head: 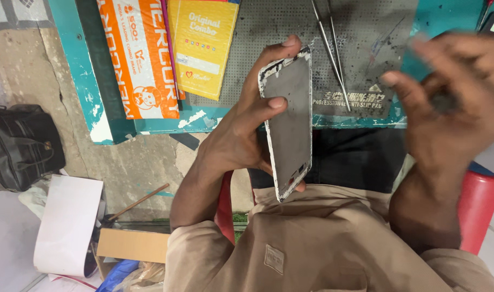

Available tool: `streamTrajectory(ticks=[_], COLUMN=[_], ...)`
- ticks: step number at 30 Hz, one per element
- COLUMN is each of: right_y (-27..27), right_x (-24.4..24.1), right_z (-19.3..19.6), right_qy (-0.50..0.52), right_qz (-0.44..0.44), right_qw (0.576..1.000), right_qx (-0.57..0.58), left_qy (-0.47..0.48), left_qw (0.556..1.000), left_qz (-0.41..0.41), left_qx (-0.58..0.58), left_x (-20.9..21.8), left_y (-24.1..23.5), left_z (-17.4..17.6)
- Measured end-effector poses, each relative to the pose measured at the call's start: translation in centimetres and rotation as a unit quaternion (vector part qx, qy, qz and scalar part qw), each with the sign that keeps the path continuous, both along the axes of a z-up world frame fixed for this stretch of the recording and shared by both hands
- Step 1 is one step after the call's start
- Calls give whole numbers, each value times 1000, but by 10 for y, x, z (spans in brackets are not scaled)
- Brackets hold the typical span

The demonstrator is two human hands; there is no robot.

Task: The person cleans the inside of a disassembled smartphone frame using a small brush and a metal pick tool. They scrub the edges and corners of the frame, then scrape out debris from the cutouts and crevices.

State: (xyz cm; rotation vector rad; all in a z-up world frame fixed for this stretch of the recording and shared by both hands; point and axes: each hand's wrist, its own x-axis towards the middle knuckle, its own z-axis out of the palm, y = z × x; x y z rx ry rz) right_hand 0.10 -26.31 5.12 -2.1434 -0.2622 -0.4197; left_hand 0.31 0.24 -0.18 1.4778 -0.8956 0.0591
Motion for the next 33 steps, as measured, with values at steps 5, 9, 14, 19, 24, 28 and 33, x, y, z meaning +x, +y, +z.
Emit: streamTrajectory(ticks=[5,9,14,19,24,28,33], right_y=[-6,2,15,21,18,12,14], right_x=[-9,-10,-1,-3,-24,-28,-8], right_z=[10,8,-1,3,10,11,1], right_qy=[-1,45,-32,-105,-21,-30,-102], right_qz=[40,101,134,137,195,207,142], right_qw=[991,988,989,972,974,973,974], right_qx=[-125,-105,-51,-158,-112,-94,-147], left_qy=[-8,-11,-15,-33,-40,-42,-22], left_qw=[1000,999,999,996,993,993,998], left_qz=[17,37,39,86,110,110,66], left_qx=[2,-5,-8,-18,-7,5,-1], left_x=[2,1,1,1,5,7,1], left_y=[-2,-4,-5,0,3,2,-4], left_z=[-2,-3,-3,-3,-5,-5,-3])
